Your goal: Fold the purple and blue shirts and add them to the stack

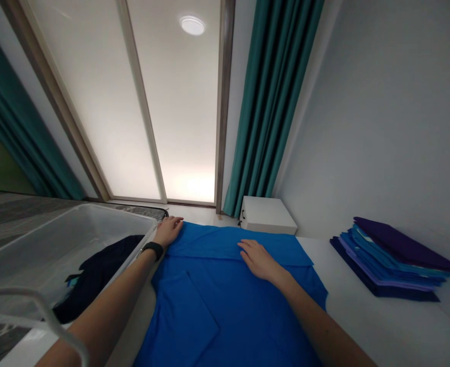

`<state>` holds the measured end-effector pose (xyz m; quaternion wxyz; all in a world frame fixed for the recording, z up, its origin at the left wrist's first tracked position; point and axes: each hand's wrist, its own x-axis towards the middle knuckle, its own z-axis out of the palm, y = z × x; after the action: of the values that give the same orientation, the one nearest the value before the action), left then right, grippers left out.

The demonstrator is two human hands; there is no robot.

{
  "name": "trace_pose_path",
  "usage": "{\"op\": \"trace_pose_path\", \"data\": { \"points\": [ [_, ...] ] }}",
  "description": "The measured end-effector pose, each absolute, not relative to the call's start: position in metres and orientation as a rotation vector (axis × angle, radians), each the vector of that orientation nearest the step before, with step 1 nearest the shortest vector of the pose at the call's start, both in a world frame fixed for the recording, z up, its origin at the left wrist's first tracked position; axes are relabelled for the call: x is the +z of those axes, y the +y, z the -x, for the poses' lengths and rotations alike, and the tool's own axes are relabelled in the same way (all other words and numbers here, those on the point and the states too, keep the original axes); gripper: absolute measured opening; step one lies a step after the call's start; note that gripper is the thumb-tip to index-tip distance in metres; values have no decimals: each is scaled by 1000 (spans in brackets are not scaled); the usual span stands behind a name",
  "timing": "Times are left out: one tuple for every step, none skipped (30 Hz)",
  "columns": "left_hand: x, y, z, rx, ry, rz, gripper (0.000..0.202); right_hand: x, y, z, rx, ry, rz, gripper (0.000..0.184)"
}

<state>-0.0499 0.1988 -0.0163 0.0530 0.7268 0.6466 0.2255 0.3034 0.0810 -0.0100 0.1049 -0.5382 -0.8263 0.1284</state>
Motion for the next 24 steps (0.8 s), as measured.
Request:
{"op": "trace_pose_path", "data": {
  "points": [
    [-16,200,49,670,1979,-2204,40,-9,87,-307,332,-2410,1579,48],
    [-16,202,48,653,1989,-2195,40,-8,93,-311,276,-2378,1606,46],
    [-16,204,47,636,1997,-2184,40,-7,99,-318,216,-2337,1665,44],
    [-16,205,46,620,2002,-2172,40,-6,106,-326,158,-2288,1748,43],
    [-16,207,45,606,2007,-2161,39,-6,112,-336,104,-2226,1853,42],
    [-16,209,44,594,2011,-2150,38,-7,117,-347,63,-2158,1951,42],
    [-16,210,44,584,2015,-2142,38,-7,122,-359,32,-2093,2032,42],
    [-16,211,43,575,2021,-2134,37,-9,125,-372,9,-2024,2108,43],
    [-16,212,43,564,2028,-2129,38,-11,128,-384,-10,-1954,2182,44],
    [-15,213,42,552,2035,-2125,39,-13,129,-395,-26,-1885,2253,44],
    [-15,213,42,538,2043,-2122,39,-15,130,-406,-36,-1823,2316,45],
    [-15,214,41,524,2051,-2118,40,-17,131,-415,-42,-1769,2370,45],
    [-15,214,41,511,2059,-2115,41,-19,131,-422,-44,-1728,2413,45],
    [-15,214,41,501,2065,-2112,41,-21,132,-428,-43,-1699,2447,46],
    [-15,214,40,495,2069,-2110,41,-23,132,-433,-42,-1682,2472,46],
    [-15,214,40,492,2071,-2108,40,-25,133,-436,-42,-1676,2488,46],
    [-15,214,40,493,2071,-2106,40,-28,133,-439,-44,-1677,2497,47],
    [-15,213,40,497,2070,-2103,39,-29,134,-440,-49,-1683,2500,46],
    [-15,213,41,503,2068,-2099,39,-31,134,-441,-57,-1690,2499,45],
    [-14,212,41,511,2065,-2095,39,-33,135,-442,-67,-1694,2494,44],
    [-14,212,41,519,2062,-2093,38,-34,135,-442,-78,-1698,2487,42],
    [-13,211,42,528,2059,-2091,37,-35,135,-442,-88,-1702,2477,41],
    [-13,210,42,537,2058,-2090,36,-36,135,-442,-99,-1709,2463,39],
    [-12,209,43,545,2059,-2089,35,-36,134,-442,-109,-1719,2446,38]
  ]
}}
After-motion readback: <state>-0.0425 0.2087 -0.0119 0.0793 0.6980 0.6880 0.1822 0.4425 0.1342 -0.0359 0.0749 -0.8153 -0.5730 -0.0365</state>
